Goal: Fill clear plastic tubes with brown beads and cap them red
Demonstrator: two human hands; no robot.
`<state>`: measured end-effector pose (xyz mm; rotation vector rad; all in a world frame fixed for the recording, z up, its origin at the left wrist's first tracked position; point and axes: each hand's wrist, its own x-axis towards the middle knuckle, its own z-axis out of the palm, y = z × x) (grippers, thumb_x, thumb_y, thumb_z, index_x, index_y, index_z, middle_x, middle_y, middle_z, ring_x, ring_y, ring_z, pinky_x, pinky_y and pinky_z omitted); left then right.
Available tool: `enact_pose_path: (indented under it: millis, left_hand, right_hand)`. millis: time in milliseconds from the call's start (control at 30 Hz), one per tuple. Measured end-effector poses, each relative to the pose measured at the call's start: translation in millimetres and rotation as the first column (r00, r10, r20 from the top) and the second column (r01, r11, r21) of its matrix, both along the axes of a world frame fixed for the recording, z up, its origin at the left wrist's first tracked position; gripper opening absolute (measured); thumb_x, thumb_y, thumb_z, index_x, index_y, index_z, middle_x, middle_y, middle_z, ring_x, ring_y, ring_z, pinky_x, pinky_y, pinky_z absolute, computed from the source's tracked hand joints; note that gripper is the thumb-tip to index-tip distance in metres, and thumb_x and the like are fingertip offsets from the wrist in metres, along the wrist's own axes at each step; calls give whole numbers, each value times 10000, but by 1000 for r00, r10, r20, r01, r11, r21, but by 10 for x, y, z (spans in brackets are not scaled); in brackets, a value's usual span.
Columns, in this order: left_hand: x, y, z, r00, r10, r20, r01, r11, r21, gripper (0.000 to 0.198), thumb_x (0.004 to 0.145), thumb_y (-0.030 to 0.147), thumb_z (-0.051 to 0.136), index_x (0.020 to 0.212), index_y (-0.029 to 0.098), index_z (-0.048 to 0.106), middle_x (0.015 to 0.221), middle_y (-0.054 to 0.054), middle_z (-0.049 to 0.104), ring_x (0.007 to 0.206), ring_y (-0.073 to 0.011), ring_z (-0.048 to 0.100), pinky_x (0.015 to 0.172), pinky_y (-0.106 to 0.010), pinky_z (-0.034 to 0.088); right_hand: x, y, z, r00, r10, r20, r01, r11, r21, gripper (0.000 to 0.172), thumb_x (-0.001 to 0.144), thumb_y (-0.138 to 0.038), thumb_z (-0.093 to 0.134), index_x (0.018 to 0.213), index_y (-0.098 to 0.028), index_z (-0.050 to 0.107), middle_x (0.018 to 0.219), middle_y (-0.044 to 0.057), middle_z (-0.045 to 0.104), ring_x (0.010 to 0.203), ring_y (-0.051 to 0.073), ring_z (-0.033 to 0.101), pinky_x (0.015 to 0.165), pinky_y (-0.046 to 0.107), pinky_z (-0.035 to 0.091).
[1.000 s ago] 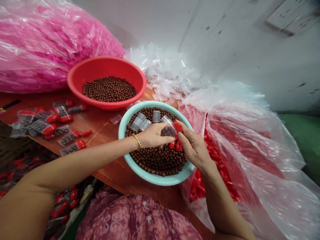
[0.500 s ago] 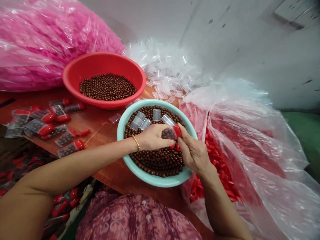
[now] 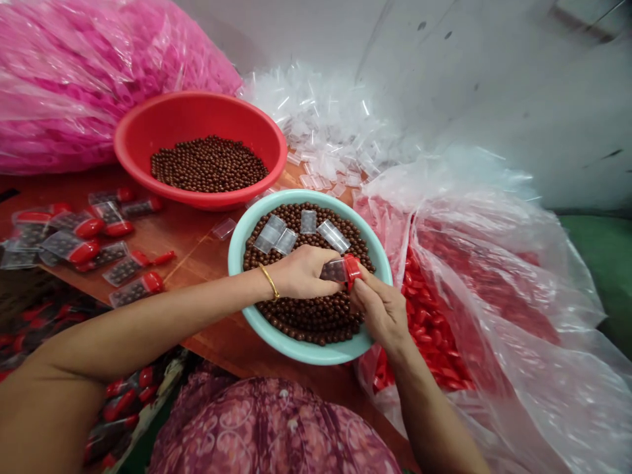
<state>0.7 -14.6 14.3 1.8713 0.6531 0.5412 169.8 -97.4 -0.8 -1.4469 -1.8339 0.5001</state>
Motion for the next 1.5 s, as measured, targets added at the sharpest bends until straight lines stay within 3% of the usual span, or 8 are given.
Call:
enact_pose_path:
  millis: [233,633,800,900,1033,1167,1333,1500]
  left_hand:
    - [-4,-5,24,997,35,-71,-36,999,-18,92,634,223,567,646,133,552,567,42,500,563,-92,451,515,-198,330]
    - [-19,-2,-38,976,-3,-217,10,999,33,126,604,222,560,546,153,471,500,52,448,492,-82,399,468,-209,269]
    - [21,3,19,983,-71,-171,67,997,-31,152,656,288,591,644,151,526,539,50,511,519,-89,470,497,-192,325]
    - [37,3,36,943,-219,-249,203,975,-90,205,709,345,576,651,156,521,501,50,518,478,-90,475,491,-193,335]
    - [51,-41,33,921,-186,-342,254,953,167,204,708,314,581,594,150,538,520,30,520,477,-89,453,478,-204,304]
    - [64,-111,9,897,-68,-436,233,911,339,213,740,329,537,712,140,632,624,-38,631,550,-151,558,511,-238,362]
    - [38,-121,-45,851,16,-524,279,833,478,296,755,339,524,869,106,665,748,-122,691,676,-241,637,590,-305,456]
    - [38,-75,6,919,-28,-394,220,864,453,190,748,304,550,751,138,641,681,-50,661,623,-175,601,574,-258,421]
  right_hand:
    - [-52,48,82,969,32,245,-85,974,208,392,923,-248,386,1275,-184,546,988,73,715,773,170,688,668,262,558]
    - [-10,104,87,786,110,608,-358,884,302,408,923,-201,366,1218,33,521,516,35,602,393,132,508,404,251,389]
    - [33,216,123,993,-3,117,-24,973,229,445,937,-383,336,922,-137,706,500,6,534,438,113,492,457,249,387]
    - [-103,324,80,946,-141,-293,130,990,-58,610,917,-559,211,968,-175,682,480,-22,452,436,118,455,479,262,409]
    - [-304,421,39,886,-80,-456,-50,963,-265,754,864,-641,-4,1352,-243,411,888,51,634,806,183,618,774,361,503]
    - [-307,416,85,942,94,-321,-162,968,-192,710,882,-621,34,1468,-248,177,1365,57,459,1289,191,399,1123,403,240]
    - [-288,391,87,969,209,-134,-231,957,-175,667,895,-612,171,1450,-251,253,1504,27,298,1386,221,247,1161,452,99]
    - [-333,462,147,790,66,-610,-299,909,-290,828,816,-689,-41,1413,-243,319,1386,59,476,1318,234,389,1094,481,279]
